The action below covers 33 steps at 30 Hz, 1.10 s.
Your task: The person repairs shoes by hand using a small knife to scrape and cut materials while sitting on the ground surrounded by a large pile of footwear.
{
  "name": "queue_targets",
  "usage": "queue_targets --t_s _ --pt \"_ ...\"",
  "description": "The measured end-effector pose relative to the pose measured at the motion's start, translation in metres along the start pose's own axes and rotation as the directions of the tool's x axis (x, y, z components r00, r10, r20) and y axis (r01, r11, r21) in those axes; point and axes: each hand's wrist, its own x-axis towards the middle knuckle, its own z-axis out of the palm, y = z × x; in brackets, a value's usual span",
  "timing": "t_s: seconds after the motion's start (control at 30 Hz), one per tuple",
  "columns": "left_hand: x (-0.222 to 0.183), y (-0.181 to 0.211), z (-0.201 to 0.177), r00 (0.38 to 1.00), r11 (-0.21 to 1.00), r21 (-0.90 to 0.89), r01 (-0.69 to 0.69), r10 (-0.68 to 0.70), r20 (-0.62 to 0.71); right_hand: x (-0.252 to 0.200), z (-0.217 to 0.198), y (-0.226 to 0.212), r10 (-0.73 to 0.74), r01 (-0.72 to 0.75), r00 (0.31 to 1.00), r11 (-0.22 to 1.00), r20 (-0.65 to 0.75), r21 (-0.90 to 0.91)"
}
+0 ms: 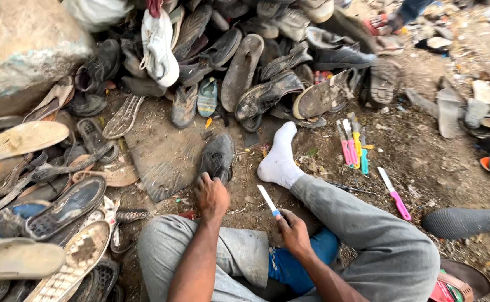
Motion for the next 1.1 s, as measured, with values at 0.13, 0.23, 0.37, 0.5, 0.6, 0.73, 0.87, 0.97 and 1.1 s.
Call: queue_targets --t_s 0.13,0.23,0.37,0.5,0.6,0.73,0.87,0.97,1.1 --pt "-0.005 0.0 0.023 0.986 0.981 -0.106 -0.163 0.157 -0.06 -0.043 -0.016 -0.07 0.051 -0.039 0.997 0.985 -0.066 0.167" --pt "0.001 0.009 0.049 0.939 0.939 -0.019 -0.342 0.343 0.024 -0.075 -0.024 -0.121 0.048 -0.032 0.997 0.963 -0.053 0.266" --pt "0.021 0.017 0.069 0.926 0.934 -0.119 -0.337 0.351 0.136 -0.084 -0.014 -0.131 -0.133 0.147 0.986 0.978 -0.101 0.145" --pt "0.023 0.022 0.06 0.868 0.883 0.099 -0.459 0.469 -0.162 -0.059 -0.004 -0.087 -0.105 0.085 0.989 0.978 -0.101 -0.192" --pt "0.016 0.025 0.046 0.849 0.846 0.233 -0.48 0.515 -0.119 -0.032 0.005 -0.055 -0.329 0.241 0.942 0.804 -0.068 -0.544" --pt "0.016 0.029 0.036 0.664 0.677 0.341 -0.652 0.727 -0.176 0.004 0.016 -0.048 -0.365 0.267 0.931 0.671 0.005 -0.692" --pt "0.018 0.02 0.032 0.637 0.662 0.272 -0.698 0.748 -0.186 0.016 0.02 -0.055 -0.295 0.279 0.949 0.605 0.115 -0.746" --pt "0.016 0.022 0.04 0.641 0.673 0.199 -0.712 0.739 -0.205 0.025 0.02 -0.057 -0.289 0.33 0.938 0.585 0.189 -0.741" --pt "0.018 0.024 0.047 0.598 0.654 0.207 -0.728 0.752 -0.278 0.06 0.034 -0.062 -0.182 0.297 0.955 0.584 0.234 -0.755"
